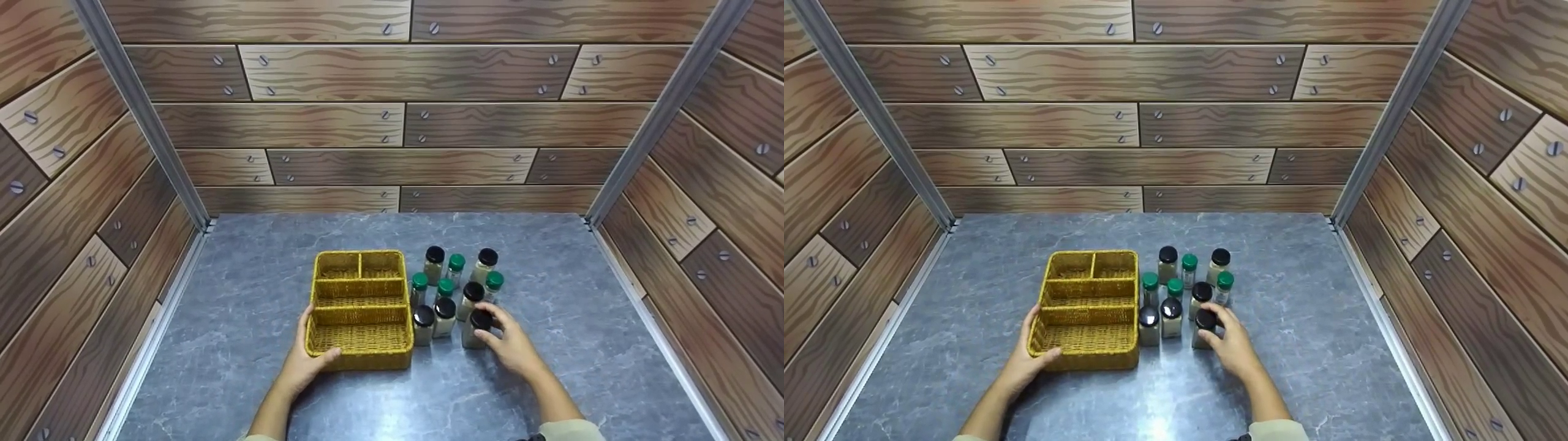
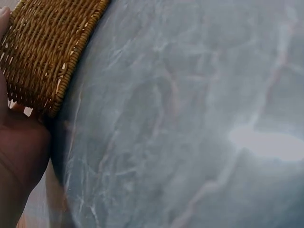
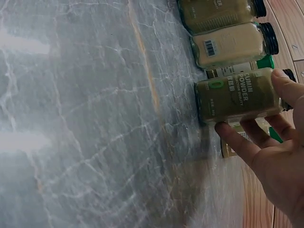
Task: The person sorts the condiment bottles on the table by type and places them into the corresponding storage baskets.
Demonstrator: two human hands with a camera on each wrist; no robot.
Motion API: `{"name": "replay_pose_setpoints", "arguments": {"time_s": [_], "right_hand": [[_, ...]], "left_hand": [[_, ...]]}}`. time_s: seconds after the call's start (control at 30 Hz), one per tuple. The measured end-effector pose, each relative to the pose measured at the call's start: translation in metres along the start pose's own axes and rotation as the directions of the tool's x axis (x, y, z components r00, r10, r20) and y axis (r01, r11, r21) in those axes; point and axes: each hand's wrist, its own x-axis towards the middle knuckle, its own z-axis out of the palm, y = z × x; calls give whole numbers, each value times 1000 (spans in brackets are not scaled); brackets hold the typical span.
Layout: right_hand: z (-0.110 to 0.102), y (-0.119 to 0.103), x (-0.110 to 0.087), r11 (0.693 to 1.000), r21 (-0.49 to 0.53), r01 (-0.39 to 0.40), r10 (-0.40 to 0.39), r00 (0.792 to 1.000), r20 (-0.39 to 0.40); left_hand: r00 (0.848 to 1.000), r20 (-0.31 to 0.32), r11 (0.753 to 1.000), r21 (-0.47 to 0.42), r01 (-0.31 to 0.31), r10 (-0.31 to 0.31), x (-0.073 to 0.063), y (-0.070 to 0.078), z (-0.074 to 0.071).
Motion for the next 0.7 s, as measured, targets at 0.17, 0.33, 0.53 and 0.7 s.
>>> {"name": "replay_pose_setpoints", "arguments": {"time_s": [0.17,0.33,0.53,0.7], "right_hand": [[-3,0,2,999,-38,-4,4,1000,20],[-6,1,-1,998,-62,-11,12,1000,6],[-5,1,-1,997,-68,-21,21,1000,-7],[-11,-4,2,1000,-26,-16,17,1000,15]], "left_hand": [[1000,-14,999,37,5,-4,-1,-1,1],[1000,-11,999,29,17,-17,0,-3,3],[999,-13,999,25,38,-37,-1,-2,2],[999,-37,999,-11,38,-38,-2,-2,1]]}}
